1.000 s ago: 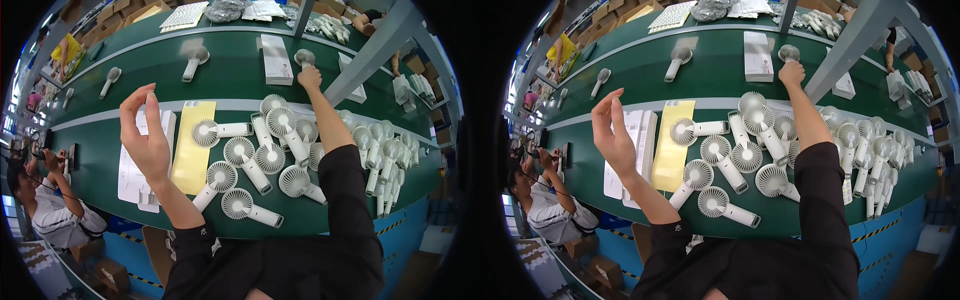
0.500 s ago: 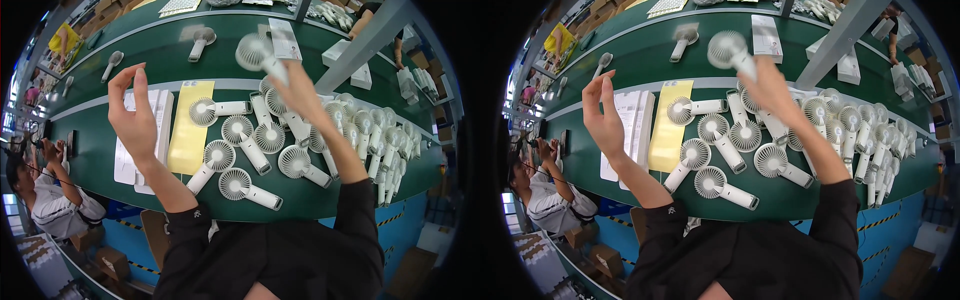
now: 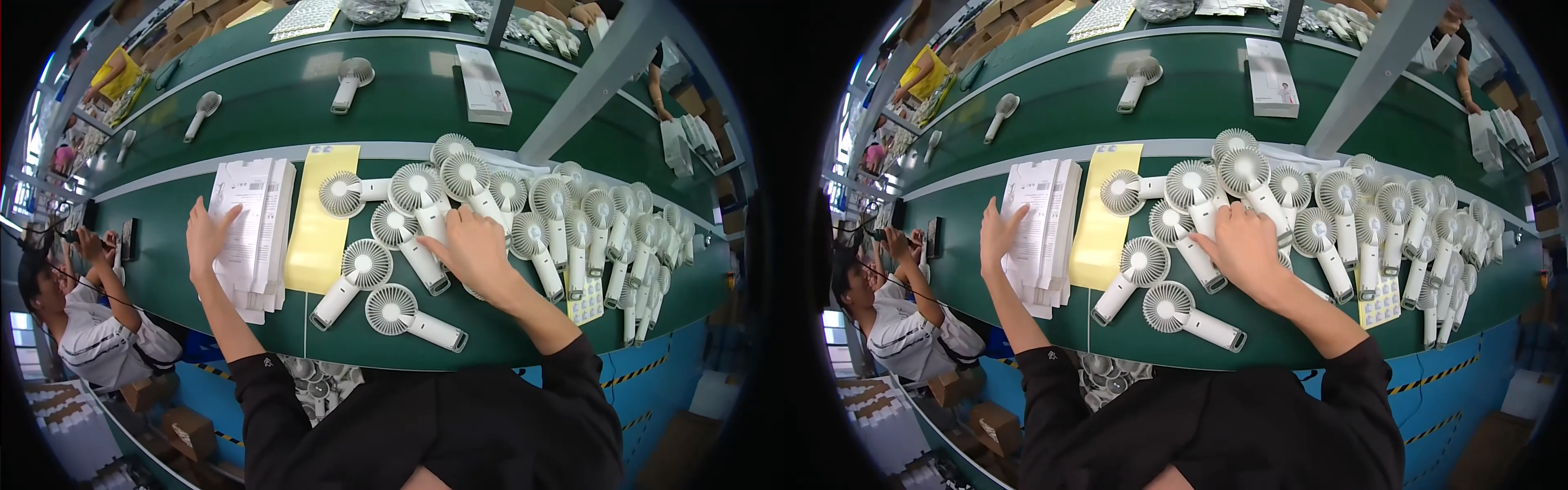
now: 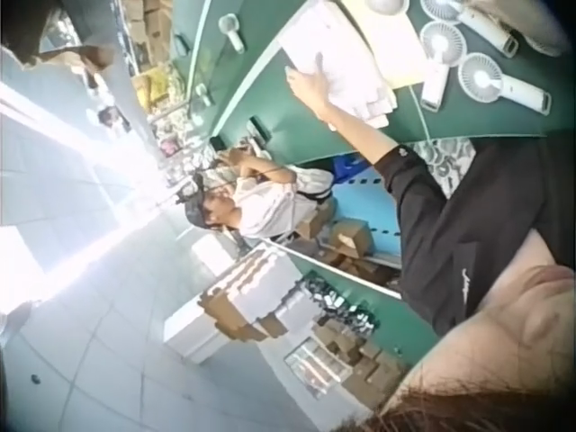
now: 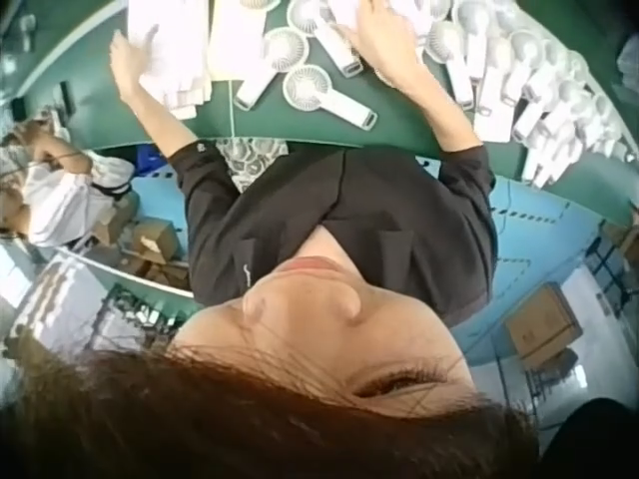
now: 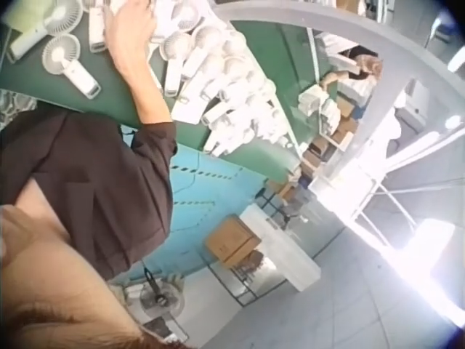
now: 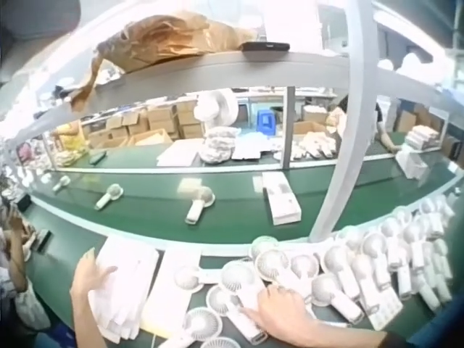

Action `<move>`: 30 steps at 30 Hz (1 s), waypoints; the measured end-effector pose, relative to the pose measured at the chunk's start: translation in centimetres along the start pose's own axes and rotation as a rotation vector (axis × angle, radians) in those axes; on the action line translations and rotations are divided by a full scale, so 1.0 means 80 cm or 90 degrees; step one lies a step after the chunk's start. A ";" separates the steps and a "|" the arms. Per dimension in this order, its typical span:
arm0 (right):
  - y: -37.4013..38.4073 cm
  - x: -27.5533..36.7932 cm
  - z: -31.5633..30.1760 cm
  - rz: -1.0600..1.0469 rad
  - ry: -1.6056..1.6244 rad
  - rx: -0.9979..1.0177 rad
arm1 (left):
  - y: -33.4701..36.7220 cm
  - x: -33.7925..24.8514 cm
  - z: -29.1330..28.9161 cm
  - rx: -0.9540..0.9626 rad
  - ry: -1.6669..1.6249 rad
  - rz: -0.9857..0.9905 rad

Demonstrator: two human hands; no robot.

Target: Applying labels to the back of portable handheld fans and placing them into cardboard boxes on an assembly line.

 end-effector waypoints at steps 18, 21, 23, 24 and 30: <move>0.369 -0.024 0.132 0.156 0.157 0.073 | -0.059 -0.052 -0.168 -0.506 -0.399 -0.020; 0.399 -0.039 0.177 0.249 0.136 0.083 | -0.079 -0.076 -0.175 -0.605 -0.615 0.036; 0.400 -0.063 0.196 0.305 0.134 0.087 | -0.091 -0.086 -0.173 -0.627 -0.724 0.027; 0.400 -0.055 0.201 0.321 0.175 0.127 | -0.098 -0.087 -0.178 -0.651 -0.732 0.056; 0.344 -0.026 0.134 0.130 0.087 0.105 | -0.079 -0.078 -0.178 -0.619 -0.788 0.086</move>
Point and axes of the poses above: each hand's wrist, its own y-axis towards the middle knuckle, its own z-axis out of the palm, x = y × z, the point moved 10 cm from there along y, towards the middle knuckle, and after that the axes turned 6 degrees about z, right-handed, at the moved point
